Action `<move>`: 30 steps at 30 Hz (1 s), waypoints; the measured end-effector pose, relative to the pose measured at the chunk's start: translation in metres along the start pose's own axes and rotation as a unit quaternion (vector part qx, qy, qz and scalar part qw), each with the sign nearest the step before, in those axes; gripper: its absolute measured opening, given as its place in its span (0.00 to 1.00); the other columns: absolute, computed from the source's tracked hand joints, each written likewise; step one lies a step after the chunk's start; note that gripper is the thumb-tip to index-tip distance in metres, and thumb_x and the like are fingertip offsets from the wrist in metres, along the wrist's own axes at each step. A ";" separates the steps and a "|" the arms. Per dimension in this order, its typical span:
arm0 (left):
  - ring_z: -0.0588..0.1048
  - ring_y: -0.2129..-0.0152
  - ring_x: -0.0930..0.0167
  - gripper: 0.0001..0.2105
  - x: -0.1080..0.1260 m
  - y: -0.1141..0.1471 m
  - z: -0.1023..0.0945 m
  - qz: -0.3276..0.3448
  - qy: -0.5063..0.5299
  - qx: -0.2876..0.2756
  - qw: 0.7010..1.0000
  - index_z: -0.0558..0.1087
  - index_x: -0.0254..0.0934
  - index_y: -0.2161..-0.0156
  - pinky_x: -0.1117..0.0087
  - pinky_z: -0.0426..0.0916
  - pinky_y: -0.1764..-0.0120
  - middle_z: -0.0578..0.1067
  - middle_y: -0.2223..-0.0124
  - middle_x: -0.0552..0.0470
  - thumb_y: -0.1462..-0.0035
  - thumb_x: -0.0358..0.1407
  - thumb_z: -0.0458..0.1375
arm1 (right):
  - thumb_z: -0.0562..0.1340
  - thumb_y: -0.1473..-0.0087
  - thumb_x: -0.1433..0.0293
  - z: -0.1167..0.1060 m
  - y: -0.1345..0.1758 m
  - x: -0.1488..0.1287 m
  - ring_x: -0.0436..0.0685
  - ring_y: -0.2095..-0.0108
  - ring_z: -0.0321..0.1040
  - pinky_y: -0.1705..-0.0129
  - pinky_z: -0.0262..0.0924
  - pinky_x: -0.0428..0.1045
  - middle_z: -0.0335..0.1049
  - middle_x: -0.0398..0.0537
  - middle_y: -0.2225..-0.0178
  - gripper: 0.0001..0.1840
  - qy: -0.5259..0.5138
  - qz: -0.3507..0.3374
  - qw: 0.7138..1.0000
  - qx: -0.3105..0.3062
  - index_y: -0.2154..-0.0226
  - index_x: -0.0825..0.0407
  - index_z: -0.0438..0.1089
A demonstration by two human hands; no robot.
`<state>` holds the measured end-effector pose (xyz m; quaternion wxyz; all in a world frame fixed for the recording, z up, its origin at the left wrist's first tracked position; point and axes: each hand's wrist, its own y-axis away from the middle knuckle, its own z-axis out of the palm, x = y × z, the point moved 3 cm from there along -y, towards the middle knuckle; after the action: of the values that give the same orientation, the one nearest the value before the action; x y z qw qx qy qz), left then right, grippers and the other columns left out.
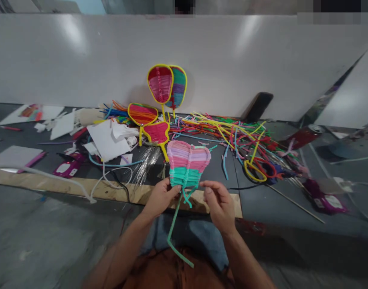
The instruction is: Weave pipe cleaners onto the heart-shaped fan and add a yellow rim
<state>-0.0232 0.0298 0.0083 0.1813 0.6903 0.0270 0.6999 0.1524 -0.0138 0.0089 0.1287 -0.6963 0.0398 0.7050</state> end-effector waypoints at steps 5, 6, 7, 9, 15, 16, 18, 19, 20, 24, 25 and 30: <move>0.72 0.72 0.72 0.09 0.000 0.002 -0.004 0.061 -0.063 0.035 0.996 0.73 0.34 0.65 0.72 0.67 0.66 0.75 0.70 0.53 0.50 0.37 0.59 | 0.53 0.41 0.66 0.022 0.000 -0.011 0.50 0.73 0.68 0.69 0.60 0.44 0.74 0.46 0.68 0.13 0.152 -0.046 0.968 -0.193 0.59 0.51 0.70; 0.71 0.73 0.72 0.08 0.000 0.002 -0.004 0.068 -0.071 0.044 0.994 0.73 0.34 0.66 0.72 0.67 0.66 0.75 0.70 0.54 0.50 0.37 0.59 | 0.53 0.40 0.66 0.024 -0.001 -0.010 0.51 0.72 0.69 0.68 0.60 0.45 0.74 0.47 0.68 0.13 0.184 -0.047 0.963 -0.192 0.60 0.51 0.71; 0.71 0.73 0.72 0.07 -0.001 0.002 -0.005 0.070 -0.068 0.048 0.994 0.73 0.34 0.66 0.73 0.67 0.66 0.75 0.71 0.54 0.50 0.36 0.58 | 0.53 0.41 0.66 0.025 -0.002 -0.007 0.52 0.71 0.69 0.67 0.59 0.45 0.75 0.47 0.69 0.14 0.218 -0.044 0.957 -0.187 0.61 0.51 0.71; 0.71 0.73 0.72 0.08 -0.003 0.003 -0.005 0.067 -0.040 0.047 0.996 0.73 0.35 0.65 0.72 0.67 0.66 0.75 0.70 0.55 0.50 0.36 0.58 | 0.53 0.41 0.65 0.028 -0.003 -0.003 0.54 0.70 0.70 0.67 0.58 0.46 0.75 0.48 0.68 0.14 0.275 -0.033 0.945 -0.174 0.61 0.52 0.72; 0.72 0.71 0.72 0.09 -0.011 0.005 -0.007 0.076 -0.025 0.062 0.995 0.73 0.35 0.63 0.72 0.67 0.64 0.75 0.68 0.53 0.51 0.35 0.59 | 0.50 0.40 0.64 0.037 -0.002 0.004 0.49 0.80 0.63 0.75 0.52 0.44 0.66 0.41 0.82 0.17 0.217 0.044 0.948 -0.228 0.74 0.51 0.67; 0.72 0.70 0.71 0.09 -0.012 0.005 -0.007 0.086 -0.038 0.063 0.994 0.74 0.35 0.62 0.72 0.67 0.63 0.75 0.67 0.53 0.50 0.35 0.59 | 0.49 0.39 0.64 0.039 -0.001 0.006 0.49 0.82 0.61 0.76 0.52 0.44 0.64 0.39 0.84 0.18 0.193 0.059 0.947 -0.250 0.76 0.51 0.64; 0.72 0.67 0.70 0.08 -0.013 0.006 -0.007 0.105 -0.062 0.063 0.990 0.74 0.35 0.63 0.71 0.67 0.61 0.74 0.64 0.51 0.50 0.34 0.58 | 0.48 0.39 0.63 0.042 0.001 0.009 0.47 0.85 0.58 0.78 0.51 0.43 0.61 0.37 0.86 0.19 0.143 0.093 0.944 -0.282 0.78 0.51 0.60; 0.72 0.66 0.70 0.08 -0.013 0.006 -0.007 0.114 -0.074 0.068 0.988 0.74 0.35 0.63 0.71 0.66 0.60 0.74 0.63 0.51 0.49 0.34 0.58 | 0.48 0.39 0.63 0.043 0.001 0.011 0.47 0.86 0.56 0.79 0.51 0.43 0.61 0.37 0.86 0.19 0.120 0.110 0.943 -0.290 0.78 0.50 0.59; 0.72 0.66 0.70 0.08 -0.013 0.007 -0.007 0.122 -0.083 0.076 0.986 0.75 0.35 0.64 0.71 0.66 0.59 0.74 0.63 0.51 0.49 0.33 0.58 | 0.47 0.38 0.62 0.044 0.002 0.011 0.47 0.86 0.55 0.80 0.50 0.43 0.61 0.36 0.86 0.18 0.104 0.119 0.943 -0.292 0.78 0.50 0.58; 0.72 0.69 0.72 0.07 -0.010 0.009 -0.003 0.136 -0.088 0.126 0.979 0.74 0.35 0.65 0.73 0.67 0.63 0.73 0.66 0.53 0.51 0.32 0.58 | 0.50 0.39 0.64 0.045 0.004 0.004 0.47 0.81 0.59 0.76 0.52 0.43 0.62 0.38 0.83 0.16 0.128 0.063 0.954 -0.265 0.76 0.51 0.61; 0.71 0.71 0.73 0.07 -0.010 0.009 -0.002 0.128 -0.072 0.130 0.981 0.73 0.35 0.65 0.73 0.67 0.65 0.73 0.68 0.54 0.51 0.32 0.58 | 0.50 0.39 0.64 0.045 0.004 0.001 0.48 0.81 0.60 0.75 0.53 0.43 0.62 0.38 0.83 0.15 0.145 0.042 0.954 -0.258 0.75 0.51 0.63; 0.71 0.79 0.76 0.10 -0.008 0.007 0.005 0.048 0.106 0.119 0.986 0.70 0.35 0.66 0.75 0.69 0.72 0.73 0.74 0.57 0.55 0.34 0.62 | 0.54 0.42 0.63 0.032 0.009 -0.004 0.50 0.74 0.65 0.71 0.57 0.46 0.71 0.45 0.72 0.11 0.151 -0.024 0.979 -0.134 0.63 0.50 0.69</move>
<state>-0.0199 0.0197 0.0026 0.0602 0.6291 0.0961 0.7690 0.1194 -0.0160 0.0127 0.0439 -0.8063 -0.0526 0.5875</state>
